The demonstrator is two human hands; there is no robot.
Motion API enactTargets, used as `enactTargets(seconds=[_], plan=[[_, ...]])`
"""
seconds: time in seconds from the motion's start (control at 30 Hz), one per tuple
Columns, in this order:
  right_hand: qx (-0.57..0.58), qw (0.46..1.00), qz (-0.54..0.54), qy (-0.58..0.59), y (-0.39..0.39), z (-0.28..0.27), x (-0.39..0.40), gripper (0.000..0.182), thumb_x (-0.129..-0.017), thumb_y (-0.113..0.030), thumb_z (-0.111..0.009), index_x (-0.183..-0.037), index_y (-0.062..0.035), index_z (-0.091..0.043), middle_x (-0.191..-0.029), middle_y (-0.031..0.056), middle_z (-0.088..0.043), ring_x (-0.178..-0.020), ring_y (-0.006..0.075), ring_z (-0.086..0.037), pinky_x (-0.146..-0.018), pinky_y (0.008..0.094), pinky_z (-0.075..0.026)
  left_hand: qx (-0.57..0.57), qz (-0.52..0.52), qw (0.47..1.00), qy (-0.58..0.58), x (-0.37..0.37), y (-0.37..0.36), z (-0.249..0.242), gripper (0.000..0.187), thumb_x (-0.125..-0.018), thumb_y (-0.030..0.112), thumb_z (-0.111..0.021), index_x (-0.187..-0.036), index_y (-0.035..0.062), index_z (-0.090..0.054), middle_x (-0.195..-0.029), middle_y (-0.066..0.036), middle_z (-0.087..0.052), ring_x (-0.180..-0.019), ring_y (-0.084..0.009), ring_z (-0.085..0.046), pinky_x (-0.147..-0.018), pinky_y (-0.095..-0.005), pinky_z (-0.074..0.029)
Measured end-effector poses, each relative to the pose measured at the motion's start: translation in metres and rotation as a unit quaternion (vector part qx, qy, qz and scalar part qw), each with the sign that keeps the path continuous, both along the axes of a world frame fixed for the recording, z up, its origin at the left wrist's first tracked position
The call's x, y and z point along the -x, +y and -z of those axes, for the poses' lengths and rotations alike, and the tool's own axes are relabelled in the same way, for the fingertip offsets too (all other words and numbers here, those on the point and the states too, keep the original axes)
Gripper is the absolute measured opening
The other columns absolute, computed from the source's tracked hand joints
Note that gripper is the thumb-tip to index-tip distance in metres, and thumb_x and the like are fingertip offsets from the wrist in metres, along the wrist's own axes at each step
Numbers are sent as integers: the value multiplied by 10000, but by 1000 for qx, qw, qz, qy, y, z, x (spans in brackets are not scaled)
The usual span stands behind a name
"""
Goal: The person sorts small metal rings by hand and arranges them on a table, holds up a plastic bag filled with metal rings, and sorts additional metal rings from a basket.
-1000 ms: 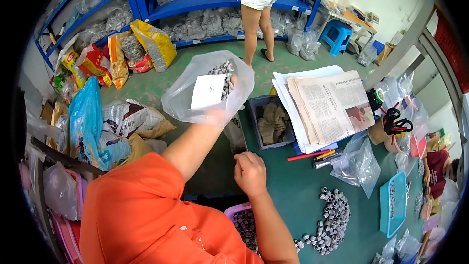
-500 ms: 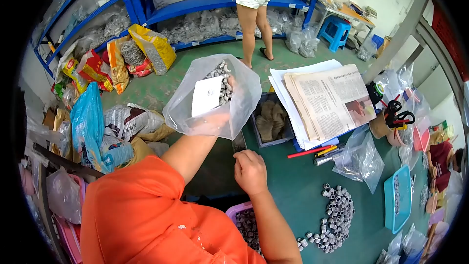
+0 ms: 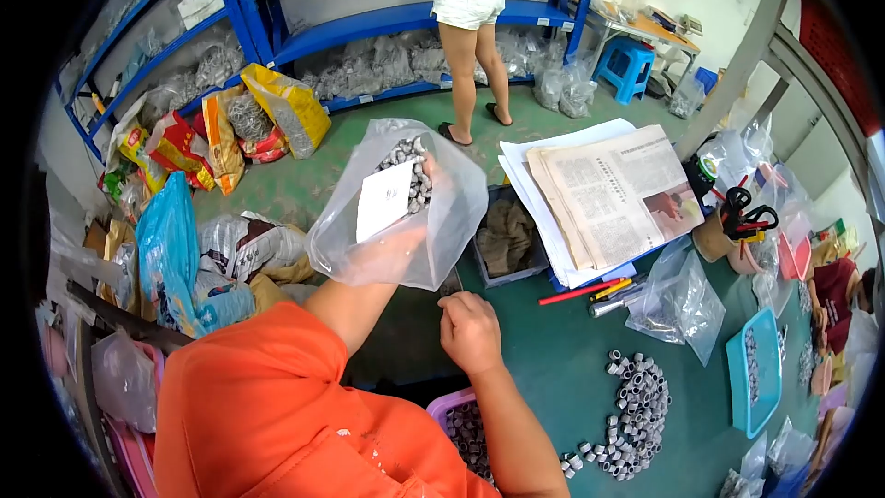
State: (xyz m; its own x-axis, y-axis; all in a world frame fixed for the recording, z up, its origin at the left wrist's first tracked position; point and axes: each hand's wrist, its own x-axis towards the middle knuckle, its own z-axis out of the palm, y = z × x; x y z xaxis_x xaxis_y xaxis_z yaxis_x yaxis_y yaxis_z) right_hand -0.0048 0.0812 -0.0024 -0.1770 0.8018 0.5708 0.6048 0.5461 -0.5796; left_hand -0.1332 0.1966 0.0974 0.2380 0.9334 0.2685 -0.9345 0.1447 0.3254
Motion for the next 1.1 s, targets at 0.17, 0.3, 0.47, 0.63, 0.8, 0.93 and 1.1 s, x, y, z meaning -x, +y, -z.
enactTargets(seconds=[0.17, 0.3, 0.47, 0.63, 0.8, 0.93, 1.1], plan=[[-3, 1000, 1, -2, 0, 1, 0, 120, -697, 36, -599, -791, -35, -618, -804, 103, -618, -729, 306, -595, -674, 365, -487, 15, -22, 1000, -2, -1, -3, -4, 554, -914, 576, -355, -908, 61, -560, -741, -107, -590, -670, -225, -558, -626, -321, -462], [-6, 1000, 2, 6, -1, 2, 0, 111, -690, 27, -593, -779, -36, -612, -786, 91, -596, -747, 295, -580, -669, 378, -465, 62, -13, 997, -38, -3, -6, -8, 510, -920, 543, -373, -889, 68, -557, -737, -99, -587, -666, -217, -552, -632, -315, -460], [0, 1000, -1, 4, -1, 1, 0, 111, -689, 25, -595, -779, -36, -613, -791, 90, -597, -753, 290, -582, -671, 378, -465, 97, -79, 991, -46, -9, -10, -17, 370, -912, 420, -432, -904, 71, -554, -727, -99, -585, -649, -200, -567, -588, -299, -473], [0, 1000, 1, 0, -2, 0, 0, 111, -686, 23, -596, -777, -38, -614, -796, 89, -598, -752, 285, -582, -667, 377, -465, 171, -85, 978, -85, 1, 13, 2, 470, -885, 488, -364, -1008, 90, -581, -844, -97, -611, -726, -251, -592, -652, -404, -501], [-11, 1000, -1, -1, 0, 4, -1, 130, -688, 35, -593, -795, -36, -613, -793, 94, -599, -743, 286, -585, -666, 373, -468, 9, 29, 990, -140, 4, 16, 26, 401, -883, 436, -407, -963, 76, -565, -860, -112, -567, -749, -245, -536, -711, -376, -433], [-3, 992, -5, 130, -7, -5, 3, 136, -735, 42, -598, -849, -28, -621, -817, 114, -609, -743, 300, -585, -677, 352, -482, 43, 42, 992, -115, 8, 18, 56, 282, -848, 383, -476, -850, 115, -565, -763, -75, -586, -674, -216, -557, -612, -351, -462], [-9, 988, 81, 128, -15, -50, 22, 930, -651, -217, -805, -1339, 60, -245, -1231, 217, -482, -1126, 365, -465, -943, 421, -365, 199, -31, 978, -47, 11, -9, 63, 313, -875, 400, -432, -955, 138, -584, -810, -52, -610, -704, -229, -584, -611, -364, -470]])
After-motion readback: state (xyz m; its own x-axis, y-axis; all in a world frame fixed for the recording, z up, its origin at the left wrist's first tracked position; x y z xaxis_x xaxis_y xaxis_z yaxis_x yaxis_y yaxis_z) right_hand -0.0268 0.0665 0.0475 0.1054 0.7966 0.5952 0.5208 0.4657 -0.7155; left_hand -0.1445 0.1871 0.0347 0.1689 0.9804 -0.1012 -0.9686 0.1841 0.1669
